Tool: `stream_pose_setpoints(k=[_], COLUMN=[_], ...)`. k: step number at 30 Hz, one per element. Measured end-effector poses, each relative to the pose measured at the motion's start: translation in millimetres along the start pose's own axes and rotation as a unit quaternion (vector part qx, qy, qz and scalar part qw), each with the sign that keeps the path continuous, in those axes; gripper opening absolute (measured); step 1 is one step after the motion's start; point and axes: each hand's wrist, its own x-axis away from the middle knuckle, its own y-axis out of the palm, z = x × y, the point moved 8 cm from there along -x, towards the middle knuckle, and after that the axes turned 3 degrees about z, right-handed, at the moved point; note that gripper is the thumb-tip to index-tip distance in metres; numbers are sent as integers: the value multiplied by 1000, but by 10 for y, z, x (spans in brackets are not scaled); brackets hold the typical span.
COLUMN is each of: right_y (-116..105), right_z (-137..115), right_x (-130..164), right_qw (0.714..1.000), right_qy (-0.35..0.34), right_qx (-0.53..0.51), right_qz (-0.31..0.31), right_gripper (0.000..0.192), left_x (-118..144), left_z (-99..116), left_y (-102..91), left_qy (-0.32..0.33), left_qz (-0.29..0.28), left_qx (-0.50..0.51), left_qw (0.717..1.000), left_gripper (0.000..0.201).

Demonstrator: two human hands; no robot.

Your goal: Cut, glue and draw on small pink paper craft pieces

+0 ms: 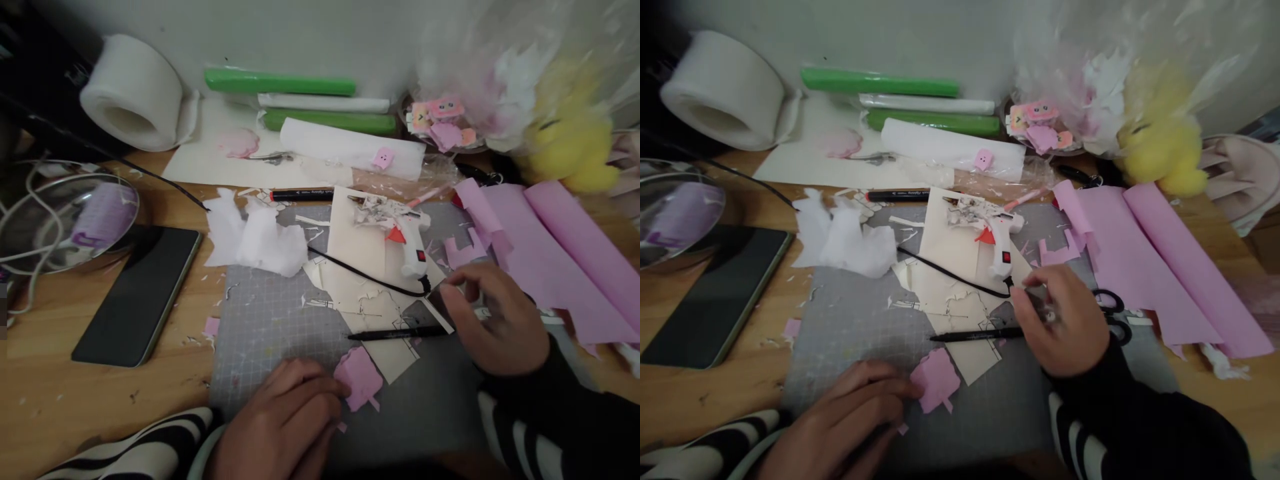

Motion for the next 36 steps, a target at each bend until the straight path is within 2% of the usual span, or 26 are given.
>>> stream_pose_setpoints(k=[1,3,5,7,11,16,21,23,26,28,31,34,36], right_y=[25,202,375,494,593,487,292,191,98,91,112,181,205], right_z=[100,286,443,507,493,535,490,424,307,174,9,-81,-131], right_x=[-75,-191,-244,-268,-271,-251,-257,-237,-192,-175,-153,-109,-71], right_qw=[999,992,976,964,958,950,951,963,983,991,985,971,964], right_qy=[26,90,167,207,205,198,117,75,27,-39,-136,-196,-228], right_qx=[26,43,35,4,-77,-200,-277,-256,-181,-126,-89,-75,-67], right_qz=[0,-72,-137,-169,-187,-135,-70,-31,-4,-22,-63,-115,-122], right_gripper=[15,27,34,35,32,11,17,10,21,24,18,17,12], left_x=[3,8,11,13,19,26,29,31,33,34,32,31,34], left_z=[7,24,31,27,11,-30,-3,1,7,29,42,53,54], left_y=[5,10,16,19,16,51,-20,-63,-87,-83,-76,-70,-59], left_qy=[6,20,28,28,25,12,20,19,26,45,57,65,71], left_qz=[0,4,8,6,-4,-17,22,40,52,55,56,46,35], left_qx=[-2,-7,-14,-17,-9,-7,-1,-4,-18,-32,-43,-29,-32], left_qw=[1000,1000,999,999,1000,1000,1000,999,998,997,996,996,996], left_gripper=[20,20,20,19,18,19,19,18,19,21,22,21,22])
